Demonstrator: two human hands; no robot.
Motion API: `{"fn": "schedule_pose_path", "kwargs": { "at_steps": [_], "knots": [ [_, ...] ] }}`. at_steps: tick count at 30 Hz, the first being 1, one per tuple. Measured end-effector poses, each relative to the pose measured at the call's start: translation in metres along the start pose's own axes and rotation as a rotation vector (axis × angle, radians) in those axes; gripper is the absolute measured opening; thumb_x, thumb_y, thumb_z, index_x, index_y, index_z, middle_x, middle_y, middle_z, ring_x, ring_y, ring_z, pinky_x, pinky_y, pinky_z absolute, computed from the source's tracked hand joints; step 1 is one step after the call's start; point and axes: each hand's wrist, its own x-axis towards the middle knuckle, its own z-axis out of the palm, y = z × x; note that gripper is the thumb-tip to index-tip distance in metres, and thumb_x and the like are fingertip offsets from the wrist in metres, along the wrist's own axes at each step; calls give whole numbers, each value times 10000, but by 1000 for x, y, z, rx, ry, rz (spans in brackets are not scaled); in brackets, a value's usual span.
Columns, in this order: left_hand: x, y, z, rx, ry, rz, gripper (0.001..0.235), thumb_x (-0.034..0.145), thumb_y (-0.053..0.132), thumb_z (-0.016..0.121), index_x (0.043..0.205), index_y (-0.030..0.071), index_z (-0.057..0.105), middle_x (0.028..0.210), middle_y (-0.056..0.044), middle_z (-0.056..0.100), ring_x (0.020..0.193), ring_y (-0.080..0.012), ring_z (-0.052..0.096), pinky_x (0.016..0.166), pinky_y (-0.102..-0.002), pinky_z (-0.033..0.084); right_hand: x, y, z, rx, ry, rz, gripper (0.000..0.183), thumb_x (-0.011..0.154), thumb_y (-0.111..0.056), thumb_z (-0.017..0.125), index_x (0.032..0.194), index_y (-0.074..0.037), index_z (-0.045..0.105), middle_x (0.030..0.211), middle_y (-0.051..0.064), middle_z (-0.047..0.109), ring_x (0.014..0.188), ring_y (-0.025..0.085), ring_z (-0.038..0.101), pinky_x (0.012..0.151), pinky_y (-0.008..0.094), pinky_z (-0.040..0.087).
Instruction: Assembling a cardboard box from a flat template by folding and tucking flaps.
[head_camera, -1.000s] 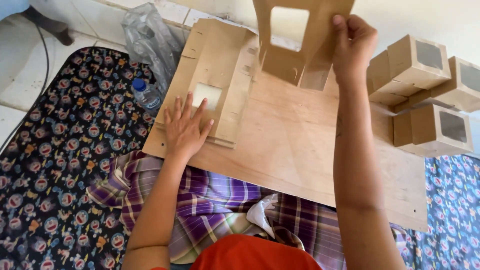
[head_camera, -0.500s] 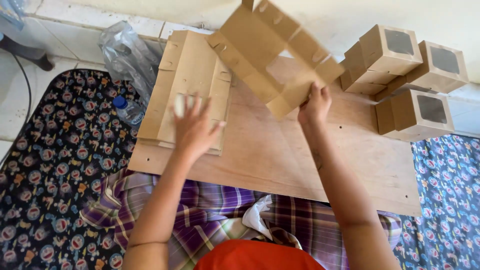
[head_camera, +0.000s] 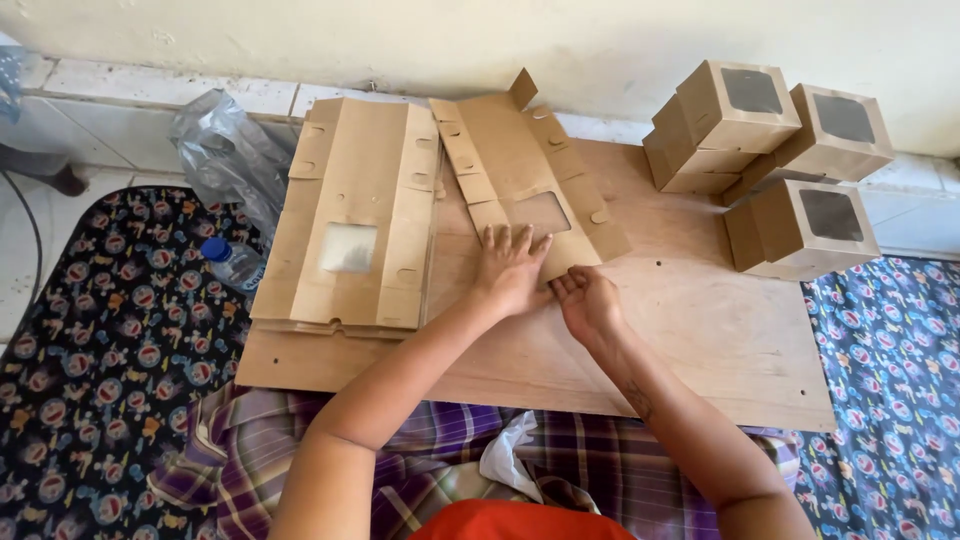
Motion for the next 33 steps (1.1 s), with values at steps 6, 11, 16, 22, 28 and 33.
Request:
{"fn": "schedule_pose_path", "kwargs": {
  "at_steps": [6,11,16,22,28,33],
  "knots": [
    [24,-22,22,13,229,126,733,692,625,785,1324,278,657,1205,-91,650,1133,-399,637,952,-524,467,-120,-28,48,-335,-192,6,596,1039,-172,422,1590,-9,265,1381,114,311,1322,275,350,1204,526,185],
    [17,-30,23,-31,240,204,563,809,603,689,1269,280,715,1319,-121,646,1259,-406,600,1055,-492,458,-96,-74,93,-822,-621,-411,599,940,-125,538,1532,-112,446,1447,113,421,1359,289,407,1147,471,308],
    [1,-32,5,-58,195,274,540,787,557,673,1209,230,760,1335,-145,675,1288,-381,610,1077,-465,467,3,-85,80,-1674,-700,-816,603,1024,-421,610,1567,-237,422,1600,177,278,1479,487,258,1201,647,184],
    [8,-42,10,-113,278,251,529,792,514,603,1200,209,744,1244,-127,710,1245,-394,635,1002,-487,509,54,-59,63,-2106,-502,-749,643,1045,-589,432,1620,-321,332,1672,128,267,1545,448,171,1232,656,96],
    [13,-43,20,-137,311,206,503,769,521,627,1147,220,770,1247,-115,724,1232,-396,649,981,-484,528,34,-82,59,-2013,-729,-679,719,928,-681,558,1552,-340,451,1686,185,222,1538,485,163,1225,678,72],
    [26,-57,47,-193,410,153,479,795,549,636,1093,210,799,1135,-99,769,1093,-330,728,884,-410,584,-9,-109,70,-1904,-932,-432,1142,545,-625,879,1548,-282,456,1695,258,144,1535,528,50,1218,692,-46]
  ]
}}
